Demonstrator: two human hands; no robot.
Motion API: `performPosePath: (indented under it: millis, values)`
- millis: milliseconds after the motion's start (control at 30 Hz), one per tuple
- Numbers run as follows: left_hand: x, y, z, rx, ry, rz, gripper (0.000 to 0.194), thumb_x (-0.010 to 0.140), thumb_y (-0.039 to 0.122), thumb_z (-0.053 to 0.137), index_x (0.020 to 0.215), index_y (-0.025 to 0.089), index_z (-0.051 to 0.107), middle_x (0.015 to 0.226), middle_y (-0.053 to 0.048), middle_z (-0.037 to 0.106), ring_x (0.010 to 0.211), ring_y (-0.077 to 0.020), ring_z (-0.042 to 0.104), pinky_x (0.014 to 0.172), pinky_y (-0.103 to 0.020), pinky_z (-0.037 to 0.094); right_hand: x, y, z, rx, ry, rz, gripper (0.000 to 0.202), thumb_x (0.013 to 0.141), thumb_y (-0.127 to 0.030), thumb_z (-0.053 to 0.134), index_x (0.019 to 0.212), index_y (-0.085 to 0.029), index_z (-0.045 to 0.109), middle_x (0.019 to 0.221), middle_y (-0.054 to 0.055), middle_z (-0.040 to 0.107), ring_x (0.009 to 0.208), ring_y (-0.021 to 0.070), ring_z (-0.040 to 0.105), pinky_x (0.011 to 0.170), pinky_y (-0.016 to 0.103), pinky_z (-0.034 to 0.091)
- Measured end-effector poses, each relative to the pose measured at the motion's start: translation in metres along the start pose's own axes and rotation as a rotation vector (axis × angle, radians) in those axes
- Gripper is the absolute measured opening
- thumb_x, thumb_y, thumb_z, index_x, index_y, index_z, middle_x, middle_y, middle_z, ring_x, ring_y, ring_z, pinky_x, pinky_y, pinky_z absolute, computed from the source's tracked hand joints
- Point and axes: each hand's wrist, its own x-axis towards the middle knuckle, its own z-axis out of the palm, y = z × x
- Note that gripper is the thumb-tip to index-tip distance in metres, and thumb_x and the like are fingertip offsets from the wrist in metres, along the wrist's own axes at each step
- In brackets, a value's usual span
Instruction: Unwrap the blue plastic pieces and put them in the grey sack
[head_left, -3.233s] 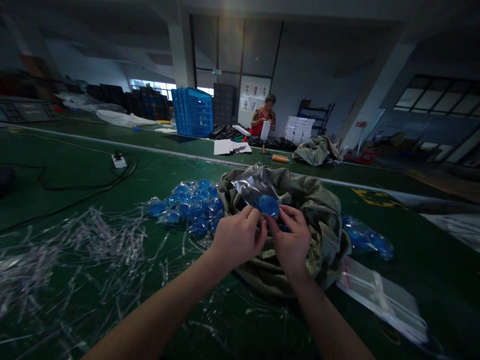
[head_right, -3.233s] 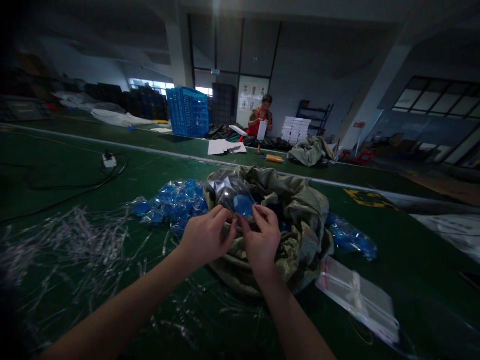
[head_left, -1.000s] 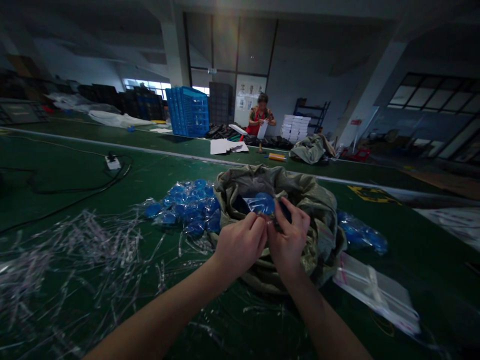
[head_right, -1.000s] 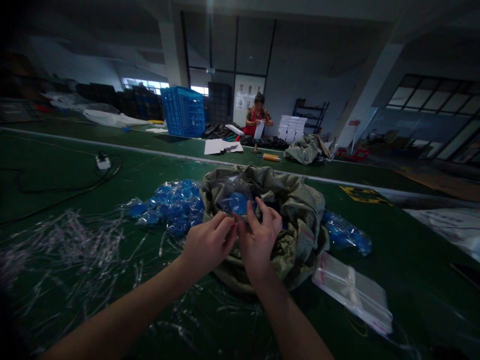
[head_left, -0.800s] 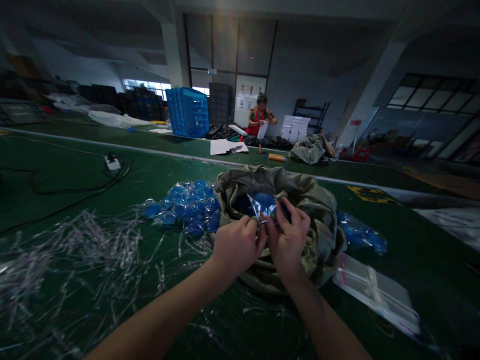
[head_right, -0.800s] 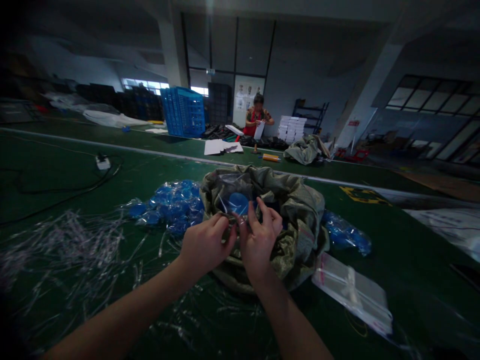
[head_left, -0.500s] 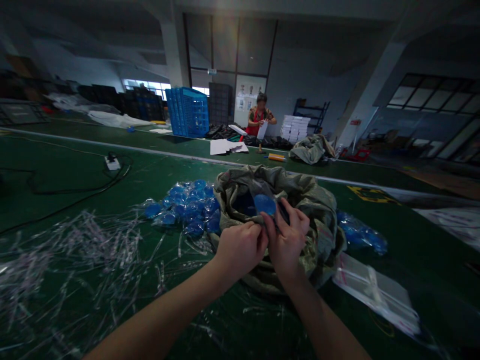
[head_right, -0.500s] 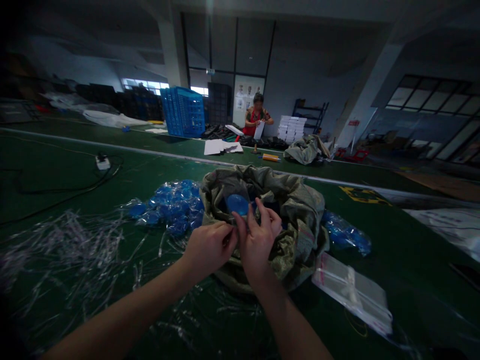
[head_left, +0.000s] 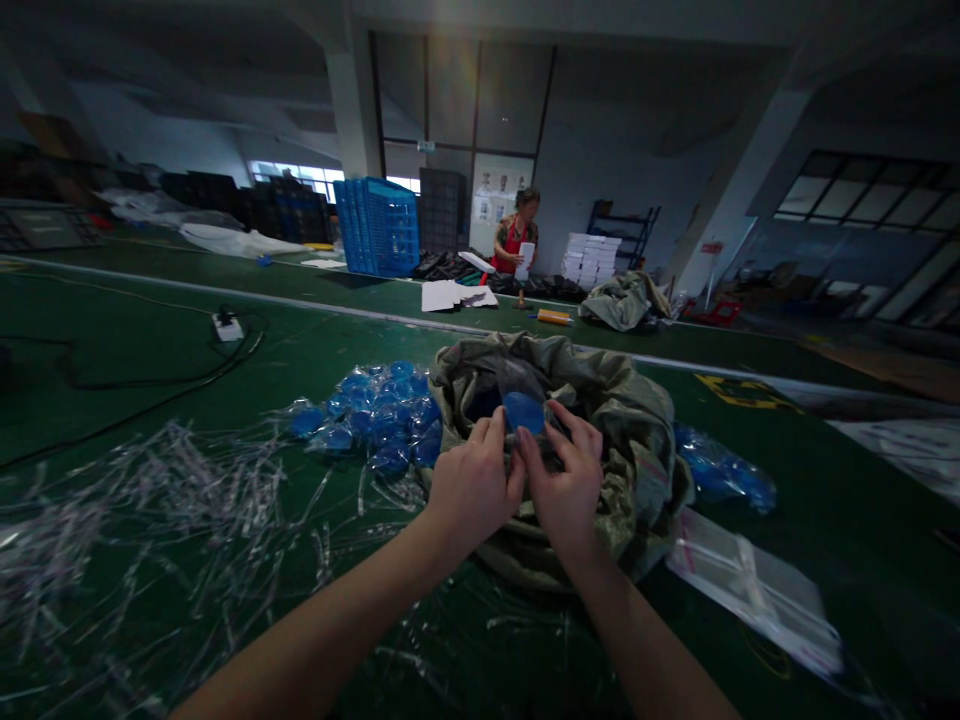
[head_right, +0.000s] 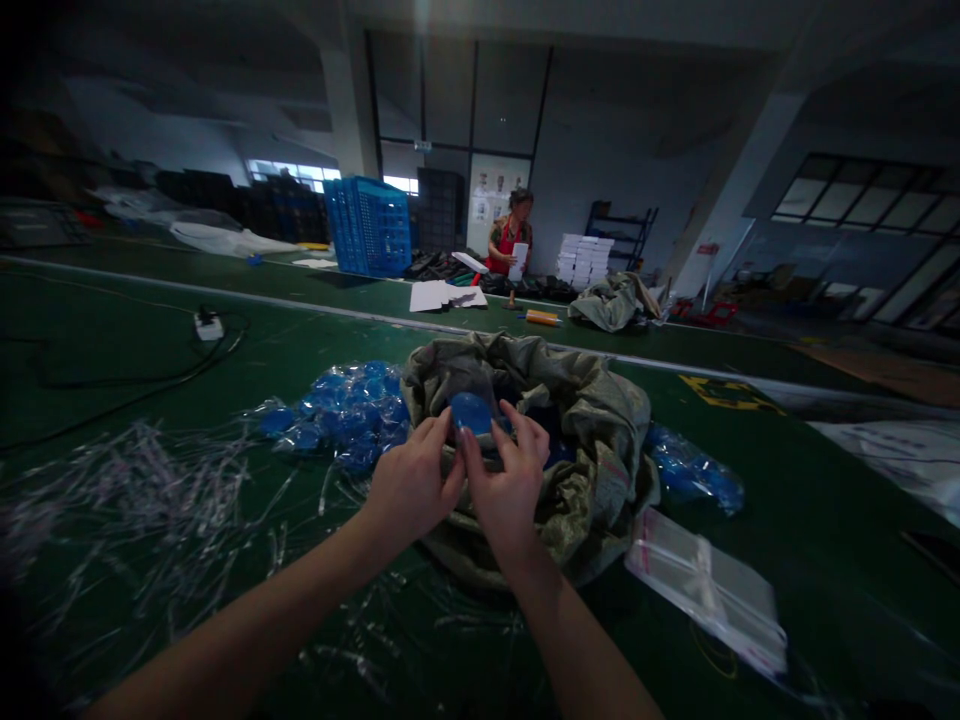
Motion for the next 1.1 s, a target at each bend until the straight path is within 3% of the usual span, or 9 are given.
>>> performPosePath:
  millis: [233, 400, 600, 833, 1000, 1100]
  values:
    - [0.002, -0.002, 0.004, -0.017, 0.011, 0.028, 0.049, 0.092, 0.029, 0.037, 0.139, 0.015, 0.037, 0.124, -0.012, 0.057, 0.093, -0.0210, 0.066, 0.071, -0.029, 0.052, 0.002, 0.000, 0.000, 0.108, -0.053, 0.107, 0.025, 0.080, -0.036, 0.067, 0.094, -0.016, 0.073, 0.114, 0.011, 0.066, 0.109, 0.0235, 0.055, 0.096, 0.041, 0.045]
    - [0.001, 0.001, 0.005, 0.003, -0.053, 0.015, 0.043, 0.096, 0.031, 0.026, 0.131, 0.014, 0.046, 0.111, -0.011, 0.063, 0.084, -0.0206, 0.067, 0.067, -0.029, 0.051, -0.005, 0.004, 0.005, 0.220, -0.037, 0.205, 0.027, 0.082, -0.036, 0.064, 0.103, -0.021, 0.072, 0.121, 0.009, 0.063, 0.114, 0.0223, 0.055, 0.099, 0.041, 0.044]
    - [-0.003, 0.005, 0.008, 0.019, -0.103, 0.059, 0.043, 0.096, 0.029, 0.024, 0.125, 0.013, 0.051, 0.115, -0.013, 0.062, 0.084, -0.0222, 0.068, 0.068, -0.031, 0.051, -0.008, 0.006, 0.007, 0.233, 0.028, 0.143, 0.035, 0.082, -0.032, 0.065, 0.117, -0.025, 0.065, 0.127, 0.008, 0.058, 0.117, 0.0221, 0.051, 0.100, 0.043, 0.043]
    - [-0.008, 0.009, 0.009, 0.021, -0.117, 0.096, 0.046, 0.096, 0.030, 0.019, 0.121, 0.011, 0.053, 0.110, -0.014, 0.063, 0.075, -0.0242, 0.067, 0.056, -0.032, 0.048, -0.008, 0.008, 0.007, 0.238, 0.024, 0.181, 0.033, 0.082, -0.031, 0.066, 0.114, -0.025, 0.067, 0.124, 0.008, 0.061, 0.115, 0.0219, 0.053, 0.100, 0.043, 0.043]
    - [-0.003, 0.006, 0.006, -0.155, -0.161, 0.157, 0.043, 0.095, 0.030, 0.025, 0.123, 0.012, 0.052, 0.120, -0.015, 0.059, 0.088, -0.0246, 0.065, 0.067, -0.033, 0.049, -0.003, 0.009, 0.004, 0.353, 0.013, 0.261, 0.031, 0.082, -0.030, 0.065, 0.112, -0.024, 0.068, 0.117, 0.008, 0.065, 0.108, 0.0211, 0.059, 0.097, 0.040, 0.046]
    - [0.007, -0.007, -0.009, -0.429, -0.298, 0.231, 0.045, 0.089, 0.039, 0.045, 0.127, 0.016, 0.052, 0.116, -0.012, 0.062, 0.088, -0.0229, 0.064, 0.069, -0.030, 0.047, 0.002, 0.009, 0.000, 0.415, -0.006, 0.308, 0.034, 0.081, -0.030, 0.065, 0.114, -0.023, 0.067, 0.114, 0.008, 0.066, 0.104, 0.0207, 0.061, 0.094, 0.038, 0.049]
